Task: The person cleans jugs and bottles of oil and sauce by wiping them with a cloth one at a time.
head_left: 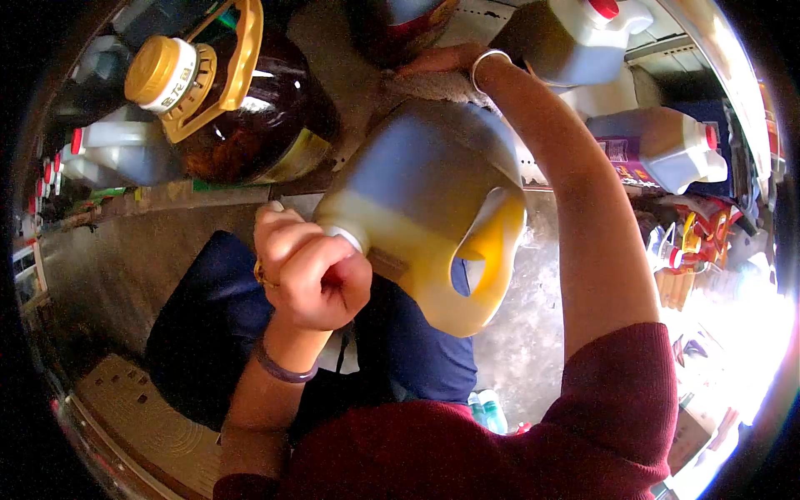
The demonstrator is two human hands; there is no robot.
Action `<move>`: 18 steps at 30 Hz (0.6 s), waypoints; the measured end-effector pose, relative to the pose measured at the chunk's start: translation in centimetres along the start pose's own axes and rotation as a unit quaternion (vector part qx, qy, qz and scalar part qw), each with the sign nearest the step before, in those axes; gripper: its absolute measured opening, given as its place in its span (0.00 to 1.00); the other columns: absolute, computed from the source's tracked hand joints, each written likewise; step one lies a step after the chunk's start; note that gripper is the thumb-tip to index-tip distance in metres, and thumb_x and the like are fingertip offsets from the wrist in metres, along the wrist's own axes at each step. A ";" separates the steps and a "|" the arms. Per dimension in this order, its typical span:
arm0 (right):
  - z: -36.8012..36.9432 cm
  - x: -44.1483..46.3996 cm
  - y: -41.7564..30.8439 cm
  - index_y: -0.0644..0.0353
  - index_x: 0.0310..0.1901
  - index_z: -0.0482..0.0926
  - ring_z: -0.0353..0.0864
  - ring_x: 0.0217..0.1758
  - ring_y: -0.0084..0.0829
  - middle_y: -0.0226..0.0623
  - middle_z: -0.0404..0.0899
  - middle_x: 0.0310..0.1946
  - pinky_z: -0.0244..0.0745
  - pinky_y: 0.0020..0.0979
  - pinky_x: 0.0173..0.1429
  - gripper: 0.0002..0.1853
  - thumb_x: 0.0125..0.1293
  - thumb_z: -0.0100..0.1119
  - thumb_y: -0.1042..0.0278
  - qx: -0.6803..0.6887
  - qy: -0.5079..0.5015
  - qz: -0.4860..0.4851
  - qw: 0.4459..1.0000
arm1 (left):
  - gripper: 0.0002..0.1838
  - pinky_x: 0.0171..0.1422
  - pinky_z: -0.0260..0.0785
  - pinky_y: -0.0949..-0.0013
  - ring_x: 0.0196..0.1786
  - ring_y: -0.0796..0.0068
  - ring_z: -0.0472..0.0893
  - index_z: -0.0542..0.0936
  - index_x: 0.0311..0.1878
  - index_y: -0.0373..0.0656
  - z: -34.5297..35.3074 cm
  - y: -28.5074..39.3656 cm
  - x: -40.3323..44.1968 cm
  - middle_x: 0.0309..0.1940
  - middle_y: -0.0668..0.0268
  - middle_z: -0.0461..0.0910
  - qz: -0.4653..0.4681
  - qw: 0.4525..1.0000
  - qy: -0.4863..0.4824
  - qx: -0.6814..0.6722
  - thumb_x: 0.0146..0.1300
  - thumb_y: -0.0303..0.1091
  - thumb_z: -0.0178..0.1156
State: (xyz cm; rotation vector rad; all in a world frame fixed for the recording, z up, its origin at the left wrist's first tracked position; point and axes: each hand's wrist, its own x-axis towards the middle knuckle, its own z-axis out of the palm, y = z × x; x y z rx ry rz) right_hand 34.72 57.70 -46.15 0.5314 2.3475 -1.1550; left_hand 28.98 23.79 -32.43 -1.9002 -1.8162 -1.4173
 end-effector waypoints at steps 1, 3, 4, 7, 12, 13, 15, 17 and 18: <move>-0.1 -1.0 0.8 0.55 0.61 0.71 0.67 0.63 0.27 0.37 0.70 0.61 0.56 0.28 0.69 0.29 0.68 0.45 0.43 0.106 -0.009 0.012 0.994 | 0.11 0.38 0.65 0.61 0.32 0.64 0.68 0.73 0.37 0.46 0.1 0.1 -0.1 0.33 0.65 0.68 -0.003 1.000 0.008 -0.002 0.49 0.25 0.58; 0.3 -3.4 1.5 0.54 0.59 0.73 0.68 0.61 0.27 0.36 0.72 0.60 0.59 0.27 0.67 0.27 0.68 0.45 0.44 0.313 -0.027 0.035 0.949 | 0.10 0.39 0.66 0.61 0.32 0.64 0.68 0.72 0.38 0.44 0.2 0.1 -0.1 0.33 0.64 0.68 -0.004 1.000 0.020 -0.002 0.51 0.26 0.58; 1.2 -6.2 1.9 0.54 0.58 0.74 0.70 0.60 0.31 0.38 0.73 0.59 0.61 0.29 0.65 0.27 0.68 0.44 0.44 0.220 0.048 0.021 0.974 | 0.10 0.39 0.66 0.61 0.32 0.64 0.68 0.72 0.38 0.44 0.1 0.1 0.0 0.33 0.64 0.68 -0.004 1.000 0.021 -0.004 0.51 0.26 0.58; 3.1 -16.0 -2.9 0.62 0.67 0.61 0.63 0.67 0.41 0.50 0.62 0.66 0.54 0.31 0.71 0.35 0.69 0.36 0.41 0.101 0.137 0.158 0.973 | 0.10 0.38 0.66 0.62 0.33 0.64 0.68 0.72 0.39 0.43 0.5 0.4 0.1 0.34 0.63 0.68 -0.006 0.999 0.036 -0.002 0.51 0.25 0.58; 15.3 -22.7 1.7 0.65 0.63 0.63 0.71 0.56 0.26 0.37 0.73 0.54 0.67 0.29 0.61 0.24 0.72 0.45 0.59 0.467 0.284 -0.001 0.838 | 0.08 0.44 0.66 0.63 0.38 0.64 0.69 0.68 0.39 0.41 0.8 0.9 0.4 0.35 0.61 0.67 0.006 1.000 0.023 -0.010 0.56 0.23 0.53; 16.6 -23.5 -0.4 0.65 0.64 0.62 0.70 0.57 0.27 0.37 0.72 0.56 0.65 0.30 0.63 0.24 0.71 0.46 0.62 0.468 0.320 -0.045 0.823 | 0.09 0.39 0.65 0.64 0.35 0.65 0.68 0.69 0.39 0.42 0.9 0.9 0.3 0.34 0.62 0.67 0.007 0.999 0.032 -0.006 0.54 0.23 0.54; 16.1 -24.4 -4.3 0.66 0.65 0.59 0.68 0.61 0.27 0.38 0.69 0.59 0.61 0.32 0.66 0.24 0.70 0.47 0.68 0.371 0.361 -0.139 0.844 | 0.09 0.34 0.64 0.65 0.31 0.67 0.67 0.70 0.39 0.42 0.7 0.7 0.3 0.33 0.63 0.68 0.010 0.999 0.036 0.011 0.53 0.23 0.56; 12.0 -23.9 -6.7 0.68 0.56 0.70 0.67 0.62 0.46 0.51 0.68 0.57 0.55 0.40 0.70 0.27 0.55 0.59 0.64 0.048 0.341 -0.222 0.912 | 0.09 0.34 0.64 0.66 0.30 0.66 0.67 0.70 0.38 0.41 0.7 0.7 0.3 0.32 0.63 0.67 0.020 0.999 0.036 0.030 0.53 0.22 0.53; 10.8 -23.4 -8.6 0.68 0.50 0.73 0.65 0.60 0.55 0.55 0.68 0.54 0.54 0.44 0.69 0.27 0.50 0.61 0.61 0.063 0.328 -0.218 0.917 | 0.08 0.34 0.64 0.66 0.30 0.66 0.67 0.70 0.38 0.40 0.8 0.7 0.1 0.32 0.62 0.67 0.024 0.998 0.042 0.043 0.53 0.21 0.52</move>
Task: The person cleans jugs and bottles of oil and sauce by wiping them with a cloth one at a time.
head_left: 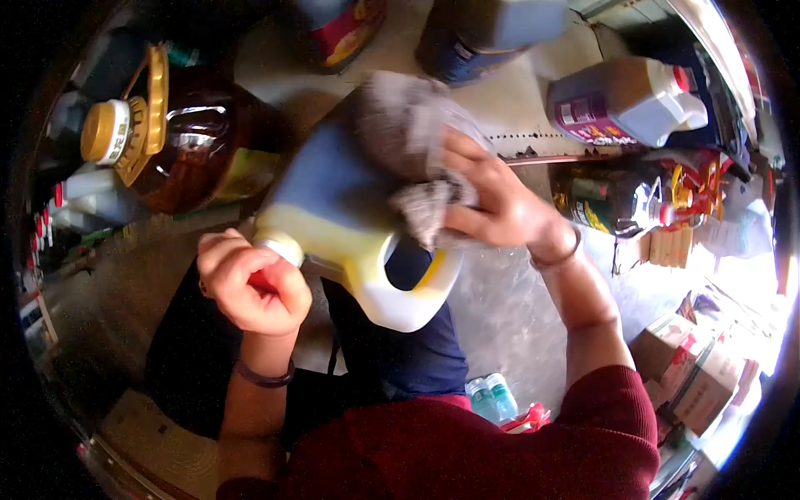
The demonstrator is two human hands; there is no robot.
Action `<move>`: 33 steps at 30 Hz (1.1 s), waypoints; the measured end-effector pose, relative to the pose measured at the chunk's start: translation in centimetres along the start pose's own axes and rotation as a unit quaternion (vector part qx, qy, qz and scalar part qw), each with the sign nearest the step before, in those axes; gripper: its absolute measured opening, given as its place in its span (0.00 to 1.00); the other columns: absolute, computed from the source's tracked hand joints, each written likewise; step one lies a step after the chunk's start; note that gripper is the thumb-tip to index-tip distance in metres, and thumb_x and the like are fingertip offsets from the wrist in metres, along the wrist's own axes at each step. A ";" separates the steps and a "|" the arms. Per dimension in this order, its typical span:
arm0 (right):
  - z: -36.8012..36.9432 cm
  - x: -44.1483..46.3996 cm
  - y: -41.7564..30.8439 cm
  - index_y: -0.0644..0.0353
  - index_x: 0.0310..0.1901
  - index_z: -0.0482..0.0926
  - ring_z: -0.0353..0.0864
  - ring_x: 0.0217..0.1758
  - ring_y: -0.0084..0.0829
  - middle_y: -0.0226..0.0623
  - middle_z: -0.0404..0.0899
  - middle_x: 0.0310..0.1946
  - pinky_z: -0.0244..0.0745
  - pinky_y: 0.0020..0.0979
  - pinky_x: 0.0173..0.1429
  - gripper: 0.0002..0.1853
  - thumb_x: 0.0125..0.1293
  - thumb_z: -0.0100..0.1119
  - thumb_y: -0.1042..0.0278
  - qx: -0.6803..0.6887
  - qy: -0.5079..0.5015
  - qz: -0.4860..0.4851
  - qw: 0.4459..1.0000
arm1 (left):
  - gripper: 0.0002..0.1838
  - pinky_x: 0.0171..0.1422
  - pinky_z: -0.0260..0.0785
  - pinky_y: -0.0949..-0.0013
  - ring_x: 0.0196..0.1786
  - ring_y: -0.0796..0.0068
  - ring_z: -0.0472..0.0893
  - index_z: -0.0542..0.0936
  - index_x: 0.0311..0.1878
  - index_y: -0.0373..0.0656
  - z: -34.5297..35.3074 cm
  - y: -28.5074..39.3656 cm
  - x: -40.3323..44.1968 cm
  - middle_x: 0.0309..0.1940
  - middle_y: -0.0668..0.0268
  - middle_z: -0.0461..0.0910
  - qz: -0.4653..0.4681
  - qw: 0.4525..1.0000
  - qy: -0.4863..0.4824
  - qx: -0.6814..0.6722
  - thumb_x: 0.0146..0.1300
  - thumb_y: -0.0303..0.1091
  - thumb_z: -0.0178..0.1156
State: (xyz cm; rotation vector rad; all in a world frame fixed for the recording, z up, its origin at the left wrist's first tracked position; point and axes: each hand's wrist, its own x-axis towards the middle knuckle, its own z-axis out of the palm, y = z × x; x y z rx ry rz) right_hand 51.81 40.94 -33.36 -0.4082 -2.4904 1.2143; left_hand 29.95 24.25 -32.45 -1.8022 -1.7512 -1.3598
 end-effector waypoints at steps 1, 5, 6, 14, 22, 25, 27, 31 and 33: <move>-0.6 2.0 -0.5 0.68 0.48 0.74 0.66 0.59 0.54 0.55 0.69 0.54 0.56 0.44 0.68 0.25 0.52 0.62 0.58 -0.027 -0.048 -0.041 0.998 | 0.09 0.36 0.64 0.65 0.31 0.66 0.67 0.69 0.38 0.40 0.0 0.1 -0.1 0.33 0.62 0.67 -0.005 1.000 -0.003 -0.012 0.53 0.20 0.51; -1.5 6.9 3.9 0.61 0.57 0.74 0.72 0.58 0.44 0.50 0.73 0.57 0.63 0.34 0.65 0.37 0.57 0.56 0.34 0.185 -0.167 0.164 0.954 | 0.11 0.48 0.65 0.64 0.41 0.64 0.68 0.66 0.41 0.37 -0.7 0.4 -0.4 0.39 0.59 0.66 -0.017 0.999 -0.046 -0.018 0.53 0.17 0.48; -1.8 7.3 5.8 0.57 0.57 0.74 0.74 0.55 0.41 0.49 0.76 0.54 0.65 0.33 0.63 0.36 0.58 0.55 0.34 0.072 -0.135 0.230 0.961 | 0.11 0.48 0.65 0.64 0.41 0.64 0.68 0.66 0.41 0.37 -0.6 0.6 -0.1 0.39 0.59 0.66 -0.014 0.998 -0.054 -0.019 0.53 0.17 0.47; 5.2 -3.2 12.6 0.66 0.62 0.65 0.76 0.53 0.29 0.41 0.75 0.53 0.72 0.30 0.58 0.26 0.70 0.48 0.54 0.495 0.333 0.356 0.719 | 0.10 0.41 0.63 0.67 0.35 0.67 0.67 0.67 0.39 0.39 0.7 0.7 0.1 0.34 0.62 0.66 -0.023 1.000 0.015 -0.010 0.52 0.19 0.49; 12.1 -5.8 1.7 0.60 0.67 0.59 0.62 0.66 0.33 0.37 0.63 0.65 0.53 0.31 0.72 0.23 0.74 0.35 0.60 0.271 0.472 0.222 0.809 | 0.09 0.40 0.62 0.69 0.34 0.69 0.67 0.67 0.37 0.39 0.9 1.4 0.4 0.32 0.63 0.65 -0.060 0.998 0.008 -0.021 0.51 0.18 0.48; 13.7 -7.4 -0.1 0.60 0.67 0.58 0.60 0.69 0.32 0.38 0.61 0.66 0.50 0.33 0.73 0.22 0.74 0.36 0.65 -0.175 0.348 0.210 0.897 | 0.09 0.38 0.62 0.70 0.34 0.68 0.67 0.67 0.37 0.38 1.1 1.5 1.0 0.32 0.62 0.66 -0.065 0.998 0.017 -0.013 0.51 0.18 0.48; 13.9 -6.0 -2.0 0.61 0.57 0.68 0.67 0.59 0.45 0.49 0.66 0.57 0.58 0.39 0.67 0.21 0.64 0.48 0.61 -0.114 0.400 0.072 0.906 | 0.08 0.37 0.62 0.71 0.34 0.69 0.68 0.68 0.38 0.37 1.5 1.6 1.3 0.31 0.62 0.67 -0.072 0.997 0.020 -0.010 0.53 0.18 0.49; 7.1 -3.5 -8.2 0.56 0.40 0.76 0.74 0.44 0.41 0.46 0.72 0.40 0.67 0.37 0.49 0.17 0.46 0.56 0.63 -0.226 0.326 -0.007 0.918 | 0.08 0.34 0.61 0.79 0.32 0.82 0.66 0.71 0.43 0.38 1.8 0.7 1.9 0.33 0.70 0.68 -0.097 0.995 0.016 0.005 0.62 0.26 0.54; 5.8 -2.3 -8.7 0.54 0.35 0.74 0.74 0.35 0.36 0.36 0.71 0.30 0.67 0.36 0.40 0.12 0.45 0.56 0.65 -0.235 0.298 0.028 0.925 | 0.07 0.35 0.62 0.79 0.33 0.82 0.67 0.72 0.44 0.38 2.5 0.6 2.9 0.33 0.70 0.68 -0.088 0.996 0.012 0.019 0.63 0.25 0.54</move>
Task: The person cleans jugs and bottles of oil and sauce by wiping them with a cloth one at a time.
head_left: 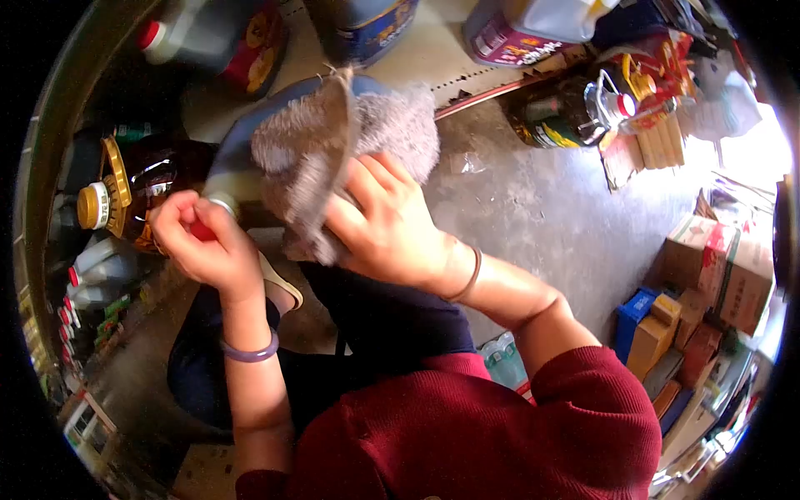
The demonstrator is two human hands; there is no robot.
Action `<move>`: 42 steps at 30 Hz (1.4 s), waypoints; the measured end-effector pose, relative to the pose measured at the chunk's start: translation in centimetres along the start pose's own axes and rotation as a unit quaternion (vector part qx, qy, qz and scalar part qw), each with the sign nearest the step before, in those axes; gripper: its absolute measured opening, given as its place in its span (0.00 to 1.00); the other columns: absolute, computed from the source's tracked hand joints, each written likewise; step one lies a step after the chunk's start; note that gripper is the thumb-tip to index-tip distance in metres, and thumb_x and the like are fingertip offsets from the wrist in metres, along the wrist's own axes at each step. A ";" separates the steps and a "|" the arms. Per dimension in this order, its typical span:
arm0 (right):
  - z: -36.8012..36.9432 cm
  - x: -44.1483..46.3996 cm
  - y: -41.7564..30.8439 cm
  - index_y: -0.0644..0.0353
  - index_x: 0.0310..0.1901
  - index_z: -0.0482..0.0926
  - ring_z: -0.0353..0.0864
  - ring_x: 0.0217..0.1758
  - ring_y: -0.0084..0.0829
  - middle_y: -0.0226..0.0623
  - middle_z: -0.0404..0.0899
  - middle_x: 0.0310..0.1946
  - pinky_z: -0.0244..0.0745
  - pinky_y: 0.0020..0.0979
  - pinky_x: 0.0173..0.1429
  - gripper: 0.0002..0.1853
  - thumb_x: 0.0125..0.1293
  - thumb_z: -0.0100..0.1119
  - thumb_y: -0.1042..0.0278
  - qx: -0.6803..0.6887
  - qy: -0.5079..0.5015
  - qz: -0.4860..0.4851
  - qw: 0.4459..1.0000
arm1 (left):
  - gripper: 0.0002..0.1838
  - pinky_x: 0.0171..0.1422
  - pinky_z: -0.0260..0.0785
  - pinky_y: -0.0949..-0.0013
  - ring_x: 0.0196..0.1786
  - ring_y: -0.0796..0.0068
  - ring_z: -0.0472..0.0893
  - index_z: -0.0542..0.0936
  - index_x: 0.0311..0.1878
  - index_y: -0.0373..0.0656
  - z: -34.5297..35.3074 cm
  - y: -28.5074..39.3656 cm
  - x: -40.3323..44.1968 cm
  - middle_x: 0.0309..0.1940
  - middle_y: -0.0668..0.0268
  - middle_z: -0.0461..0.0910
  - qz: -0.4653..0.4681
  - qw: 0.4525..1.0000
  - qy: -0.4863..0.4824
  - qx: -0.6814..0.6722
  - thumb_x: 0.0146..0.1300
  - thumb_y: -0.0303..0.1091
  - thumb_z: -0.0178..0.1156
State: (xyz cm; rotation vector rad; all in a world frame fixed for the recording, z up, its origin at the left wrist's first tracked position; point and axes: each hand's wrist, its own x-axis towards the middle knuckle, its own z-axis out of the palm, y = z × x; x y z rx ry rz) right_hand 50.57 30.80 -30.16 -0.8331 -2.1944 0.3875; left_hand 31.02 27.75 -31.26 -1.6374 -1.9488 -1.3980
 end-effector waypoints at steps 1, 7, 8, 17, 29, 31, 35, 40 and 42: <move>-0.2 0.5 0.5 0.58 0.34 0.73 0.73 0.34 0.42 0.40 0.70 0.31 0.69 0.39 0.38 0.19 0.34 0.63 0.68 0.004 -0.027 -0.006 1.000 | 0.07 0.36 0.62 0.78 0.33 0.81 0.67 0.72 0.44 0.38 0.3 0.2 0.6 0.33 0.70 0.69 -0.008 1.000 -0.007 -0.003 0.63 0.25 0.54; -2.1 4.1 5.3 0.62 0.36 0.76 0.77 0.38 0.46 0.45 0.77 0.31 0.73 0.38 0.42 0.18 0.37 0.61 0.79 0.121 0.097 0.048 0.987 | 0.17 0.40 0.67 0.72 0.37 0.73 0.71 0.71 0.54 0.37 0.7 3.3 5.3 0.43 0.60 0.73 0.126 0.990 -0.058 0.002 0.64 0.31 0.58; -2.9 4.0 5.3 0.63 0.36 0.76 0.78 0.37 0.45 0.46 0.77 0.31 0.73 0.36 0.42 0.17 0.39 0.61 0.79 0.141 0.110 0.086 0.980 | 0.19 0.41 0.66 0.70 0.40 0.70 0.72 0.70 0.54 0.36 0.6 4.2 5.6 0.46 0.59 0.73 0.140 0.989 -0.045 -0.019 0.62 0.31 0.60; -13.8 -4.7 5.5 0.65 0.46 0.77 0.78 0.44 0.25 0.34 0.80 0.40 0.73 0.27 0.52 0.25 0.39 0.64 0.82 0.150 0.204 0.327 0.910 | 0.20 0.43 0.67 0.70 0.44 0.69 0.75 0.71 0.53 0.35 -1.4 3.5 5.3 0.51 0.58 0.72 0.144 0.982 -0.118 -0.024 0.57 0.24 0.60; -21.3 -25.4 19.2 0.64 0.53 0.72 0.79 0.44 0.37 0.42 0.78 0.44 0.78 0.36 0.48 0.28 0.45 0.51 0.91 0.106 0.508 0.470 0.714 | 0.16 0.46 0.67 0.68 0.41 0.71 0.75 0.75 0.49 0.40 -1.5 3.4 4.7 0.48 0.63 0.73 0.120 0.959 -0.257 -0.004 0.55 0.23 0.59; -22.1 -28.2 22.4 0.64 0.53 0.72 0.79 0.44 0.36 0.42 0.77 0.43 0.77 0.34 0.47 0.29 0.45 0.52 0.90 0.090 0.528 0.463 0.706 | 0.15 0.47 0.68 0.70 0.43 0.72 0.76 0.75 0.50 0.39 -1.5 3.2 4.6 0.50 0.62 0.74 0.121 0.955 -0.270 0.010 0.57 0.22 0.57; -25.3 -31.6 27.0 0.63 0.56 0.69 0.79 0.43 0.35 0.41 0.76 0.45 0.77 0.32 0.46 0.29 0.48 0.49 0.89 0.100 0.601 0.483 0.630 | 0.15 0.47 0.68 0.71 0.43 0.73 0.77 0.75 0.49 0.40 -0.7 3.8 4.5 0.50 0.63 0.74 0.114 0.949 -0.294 0.028 0.58 0.22 0.57; -29.8 -34.8 29.7 0.62 0.58 0.67 0.75 0.39 0.27 0.36 0.76 0.43 0.73 0.27 0.44 0.29 0.50 0.50 0.83 0.060 0.484 0.501 0.715 | 0.16 0.45 0.68 0.70 0.40 0.73 0.75 0.75 0.49 0.40 1.1 4.5 3.5 0.48 0.63 0.73 0.103 0.942 -0.319 0.006 0.56 0.22 0.57; -31.0 -37.4 30.9 0.60 0.56 0.71 0.76 0.40 0.25 0.34 0.79 0.41 0.72 0.27 0.44 0.26 0.51 0.52 0.77 -0.057 0.454 0.548 0.700 | 0.16 0.45 0.68 0.70 0.40 0.73 0.76 0.75 0.49 0.40 1.6 4.7 3.3 0.48 0.63 0.73 0.111 0.939 -0.325 0.006 0.55 0.22 0.58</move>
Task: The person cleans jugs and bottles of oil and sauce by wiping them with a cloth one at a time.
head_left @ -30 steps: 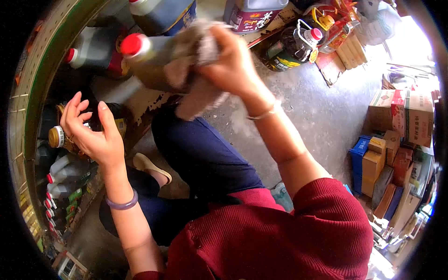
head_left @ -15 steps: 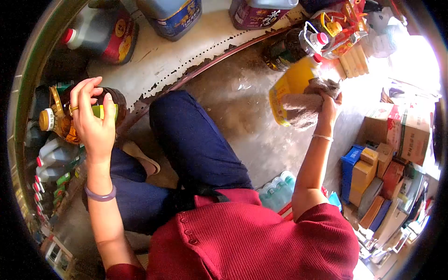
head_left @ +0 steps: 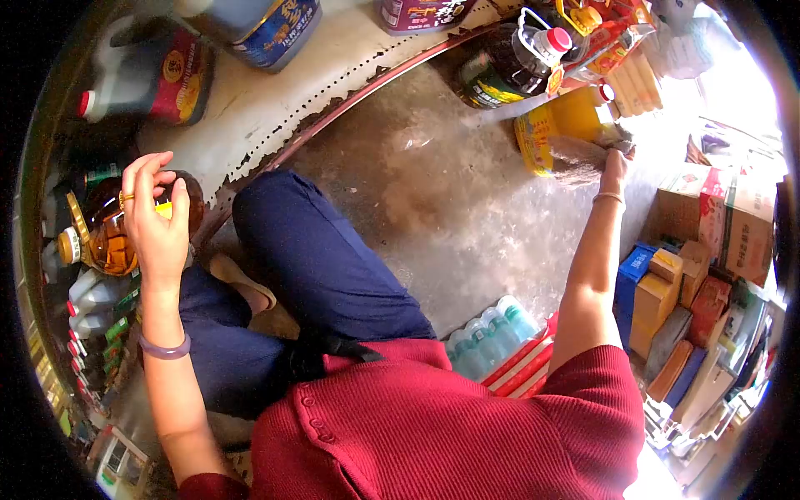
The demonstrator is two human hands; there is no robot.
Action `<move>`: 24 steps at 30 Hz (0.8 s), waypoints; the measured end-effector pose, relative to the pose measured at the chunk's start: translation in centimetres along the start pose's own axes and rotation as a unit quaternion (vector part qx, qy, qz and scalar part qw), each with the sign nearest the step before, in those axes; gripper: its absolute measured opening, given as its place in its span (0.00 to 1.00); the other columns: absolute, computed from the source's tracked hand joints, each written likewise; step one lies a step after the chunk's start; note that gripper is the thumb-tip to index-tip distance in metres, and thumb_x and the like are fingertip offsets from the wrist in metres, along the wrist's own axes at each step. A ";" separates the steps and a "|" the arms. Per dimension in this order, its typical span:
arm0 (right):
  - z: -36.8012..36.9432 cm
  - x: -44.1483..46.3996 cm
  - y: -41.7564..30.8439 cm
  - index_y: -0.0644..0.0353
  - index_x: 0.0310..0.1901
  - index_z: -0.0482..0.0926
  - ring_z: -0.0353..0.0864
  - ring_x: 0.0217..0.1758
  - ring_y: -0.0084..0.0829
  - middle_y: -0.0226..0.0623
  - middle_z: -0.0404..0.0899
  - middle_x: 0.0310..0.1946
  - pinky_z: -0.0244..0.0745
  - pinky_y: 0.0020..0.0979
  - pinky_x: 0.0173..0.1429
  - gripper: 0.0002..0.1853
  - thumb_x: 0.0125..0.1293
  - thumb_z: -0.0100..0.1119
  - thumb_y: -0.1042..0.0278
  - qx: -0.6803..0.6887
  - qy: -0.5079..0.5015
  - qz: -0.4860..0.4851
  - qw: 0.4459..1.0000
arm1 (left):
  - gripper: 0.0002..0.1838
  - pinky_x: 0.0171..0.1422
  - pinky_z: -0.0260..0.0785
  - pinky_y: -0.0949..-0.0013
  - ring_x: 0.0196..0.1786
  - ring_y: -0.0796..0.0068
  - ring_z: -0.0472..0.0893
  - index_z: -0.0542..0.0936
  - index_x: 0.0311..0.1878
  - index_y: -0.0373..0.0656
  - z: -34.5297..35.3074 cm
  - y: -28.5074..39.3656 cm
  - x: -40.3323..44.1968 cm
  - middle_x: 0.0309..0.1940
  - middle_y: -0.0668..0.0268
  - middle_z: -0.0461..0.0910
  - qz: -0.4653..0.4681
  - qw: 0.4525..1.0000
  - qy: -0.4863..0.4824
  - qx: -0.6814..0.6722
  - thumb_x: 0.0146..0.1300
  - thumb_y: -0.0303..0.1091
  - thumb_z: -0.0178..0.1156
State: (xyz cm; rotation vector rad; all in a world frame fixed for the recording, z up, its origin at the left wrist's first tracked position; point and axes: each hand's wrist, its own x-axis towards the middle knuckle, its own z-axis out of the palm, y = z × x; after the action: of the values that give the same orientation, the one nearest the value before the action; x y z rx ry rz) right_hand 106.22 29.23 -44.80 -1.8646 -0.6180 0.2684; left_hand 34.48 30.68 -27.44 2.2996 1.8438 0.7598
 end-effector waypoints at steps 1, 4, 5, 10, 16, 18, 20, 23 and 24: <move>-0.8 0.6 0.7 0.58 0.56 0.73 0.76 0.40 0.24 0.34 0.80 0.40 0.72 0.27 0.45 0.25 0.51 0.52 0.75 -0.101 0.032 -0.005 0.994 | 0.16 0.45 0.68 0.70 0.40 0.73 0.76 0.75 0.49 0.40 0.2 0.1 0.1 0.48 0.63 0.73 0.001 1.000 -0.002 -0.002 0.55 0.22 0.58; -2.6 -1.0 0.4 0.59 0.52 0.78 0.79 0.41 0.27 0.35 0.82 0.40 0.73 0.28 0.49 0.25 0.49 0.47 0.77 -0.171 0.020 -0.112 0.979 | 0.16 0.46 0.68 0.70 0.39 0.72 0.76 0.75 0.48 0.40 0.1 0.3 0.6 0.48 0.62 0.73 -0.007 1.000 -0.005 -0.013 0.55 0.22 0.58; -2.4 -2.6 -1.1 0.63 0.50 0.79 0.80 0.42 0.27 0.36 0.82 0.42 0.74 0.27 0.51 0.25 0.48 0.45 0.81 -0.076 -0.024 -0.167 0.983 | 0.15 0.46 0.68 0.70 0.39 0.71 0.76 0.75 0.47 0.40 -0.1 0.3 0.7 0.47 0.62 0.72 -0.005 1.000 -0.002 0.005 0.54 0.22 0.58; 0.9 -11.4 -8.5 0.65 0.48 0.79 0.81 0.41 0.31 0.37 0.82 0.41 0.78 0.32 0.47 0.17 0.58 0.47 0.81 0.039 0.033 -0.122 0.991 | 0.15 0.44 0.71 0.69 0.38 0.71 0.78 0.75 0.44 0.39 -0.8 -0.5 0.2 0.43 0.62 0.73 -0.032 0.999 0.017 -0.036 0.50 0.21 0.60; 10.6 -28.7 -27.2 0.62 0.50 0.77 0.78 0.51 0.39 0.42 0.79 0.47 0.69 0.39 0.60 0.26 0.47 0.66 0.65 0.044 -0.380 -0.210 0.900 | 0.26 0.58 0.67 0.66 0.54 0.72 0.74 0.68 0.61 0.43 0.6 0.2 -0.5 0.56 0.63 0.72 -0.246 0.804 -0.111 -0.530 0.67 0.49 0.53; 15.6 -33.8 -29.8 0.67 0.53 0.74 0.73 0.58 0.44 0.51 0.74 0.53 0.67 0.40 0.62 0.29 0.52 0.67 0.58 0.063 -0.507 -0.403 0.760 | 0.33 0.61 0.64 0.64 0.59 0.70 0.70 0.64 0.65 0.46 1.7 2.2 -1.0 0.57 0.61 0.70 -0.348 0.539 -0.091 -0.762 0.66 0.61 0.46; 19.7 -37.6 -34.7 0.61 0.50 0.77 0.76 0.53 0.48 0.51 0.77 0.48 0.69 0.41 0.59 0.23 0.54 0.65 0.59 0.167 -0.656 -0.451 0.582 | 0.33 0.59 0.65 0.66 0.57 0.69 0.71 0.66 0.63 0.47 2.0 2.3 -0.9 0.55 0.61 0.70 -0.320 0.427 -0.053 -0.844 0.65 0.63 0.45; 26.9 -35.2 -36.4 0.61 0.48 0.79 0.81 0.45 0.43 0.47 0.82 0.40 0.75 0.37 0.51 0.15 0.62 0.57 0.65 0.175 -0.697 -0.312 0.621 | 0.22 0.56 0.70 0.62 0.47 0.67 0.76 0.73 0.46 0.45 -1.4 0.7 -0.8 0.45 0.61 0.75 -0.261 0.396 -0.032 -0.880 0.66 0.55 0.44; 30.6 -33.3 -36.5 0.65 0.46 0.80 0.78 0.51 0.30 0.43 0.82 0.41 0.69 0.35 0.58 0.14 0.69 0.48 0.66 0.112 -0.588 -0.343 0.724 | 0.20 0.56 0.71 0.61 0.45 0.66 0.77 0.74 0.42 0.45 -3.1 0.3 -0.8 0.42 0.62 0.76 -0.258 0.376 -0.033 -0.889 0.66 0.53 0.43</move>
State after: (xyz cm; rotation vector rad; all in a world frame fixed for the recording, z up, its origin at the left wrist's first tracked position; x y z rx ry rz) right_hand 53.59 45.66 -26.20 -0.9037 -1.9692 0.9911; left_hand 33.26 29.13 -24.95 0.2002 0.4313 1.2882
